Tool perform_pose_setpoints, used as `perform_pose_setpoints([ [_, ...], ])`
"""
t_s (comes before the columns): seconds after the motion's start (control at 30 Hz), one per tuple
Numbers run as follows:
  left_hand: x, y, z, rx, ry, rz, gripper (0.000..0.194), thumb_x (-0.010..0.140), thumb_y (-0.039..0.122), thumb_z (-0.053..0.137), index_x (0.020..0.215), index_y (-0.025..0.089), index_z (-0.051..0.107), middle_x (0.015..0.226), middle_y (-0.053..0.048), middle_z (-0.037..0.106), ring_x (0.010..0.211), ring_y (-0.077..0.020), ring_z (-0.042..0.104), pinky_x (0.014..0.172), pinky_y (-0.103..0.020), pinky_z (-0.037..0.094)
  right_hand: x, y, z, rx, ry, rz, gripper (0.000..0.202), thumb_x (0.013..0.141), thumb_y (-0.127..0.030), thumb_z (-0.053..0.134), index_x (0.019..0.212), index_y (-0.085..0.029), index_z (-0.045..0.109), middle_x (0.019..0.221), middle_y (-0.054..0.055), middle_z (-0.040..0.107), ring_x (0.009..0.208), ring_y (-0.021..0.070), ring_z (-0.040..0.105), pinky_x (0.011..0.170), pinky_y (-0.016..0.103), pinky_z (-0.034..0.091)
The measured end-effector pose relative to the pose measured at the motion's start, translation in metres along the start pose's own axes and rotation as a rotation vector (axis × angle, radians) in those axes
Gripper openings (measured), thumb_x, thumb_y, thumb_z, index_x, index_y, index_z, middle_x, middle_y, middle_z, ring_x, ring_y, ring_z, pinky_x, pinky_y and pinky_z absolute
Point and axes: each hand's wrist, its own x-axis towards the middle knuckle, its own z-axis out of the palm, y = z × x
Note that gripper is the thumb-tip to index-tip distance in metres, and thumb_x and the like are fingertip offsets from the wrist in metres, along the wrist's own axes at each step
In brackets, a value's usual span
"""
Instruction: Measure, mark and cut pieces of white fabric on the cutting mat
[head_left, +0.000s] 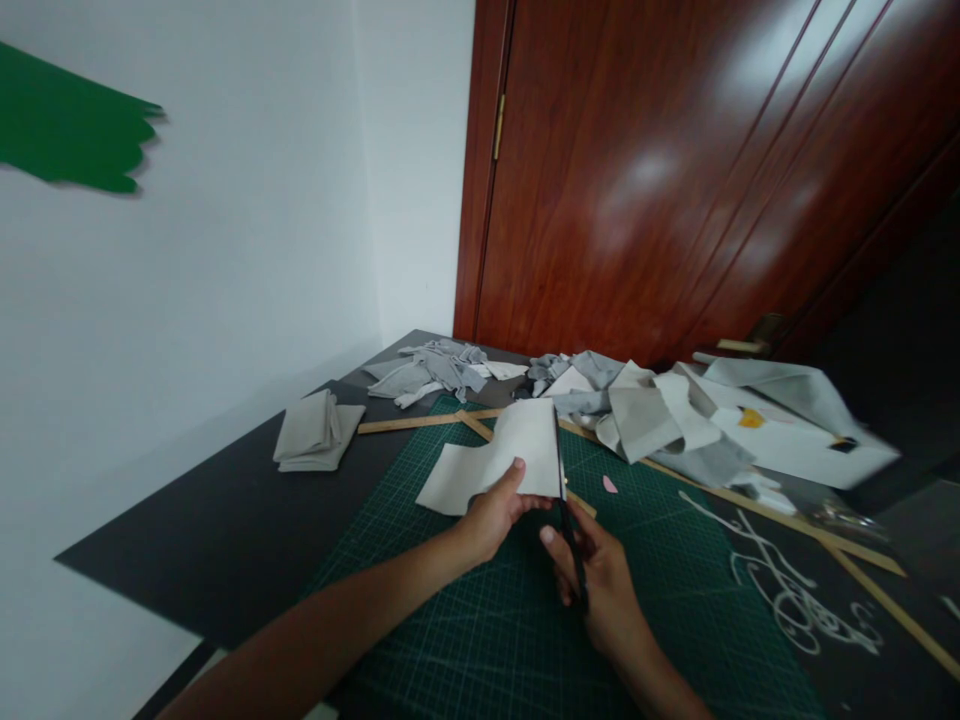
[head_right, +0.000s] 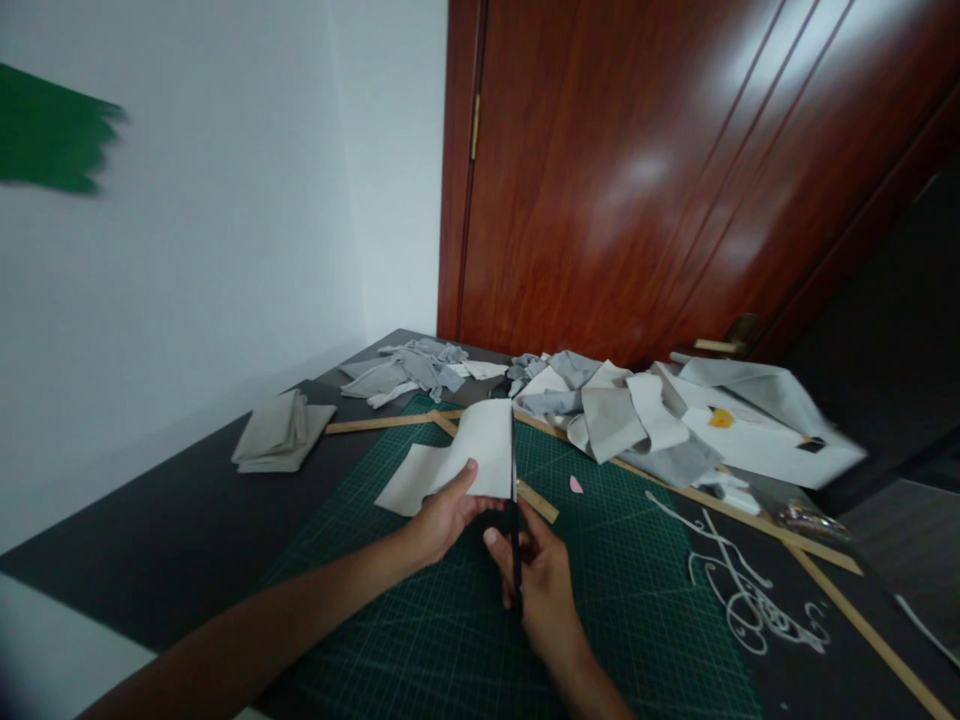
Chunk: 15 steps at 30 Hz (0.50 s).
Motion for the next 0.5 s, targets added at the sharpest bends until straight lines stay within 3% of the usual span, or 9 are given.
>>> perform_pose_setpoints([
  [0.33,0.0037,0.0008,0.0017,0.009,0.034,0.071,0.064,0.081,0.062,0.081,0.112,0.006,0.074,0.102,-0.017,0.077,0.088,-0.0257,0.072,0.079,-0.037,0.055,0.0007,0.0014,0.0011,0.016,-0.020,0.005,0.084,0.082,-0.064,0.079,0.145,-0.013,0.059,0.053,-0.009,0.046,0.039,0.0086,0.036,0.035,0.020,0.034],
  [0.5,0.0037,0.0017,0.0005,-0.001,0.062,0.079,0.068,0.078,0.060,0.084,0.123,0.009,0.072,0.110,-0.016,0.078,0.102,-0.0303,0.072,0.084,-0.039,0.056,0.0014,0.0049,0.0017,0.105,0.009,0.018,0.079,0.083,-0.063,0.079,0.140,-0.012,0.060,0.052,-0.011,0.043,0.039,0.0074,0.034,0.035,0.019,0.032],
])
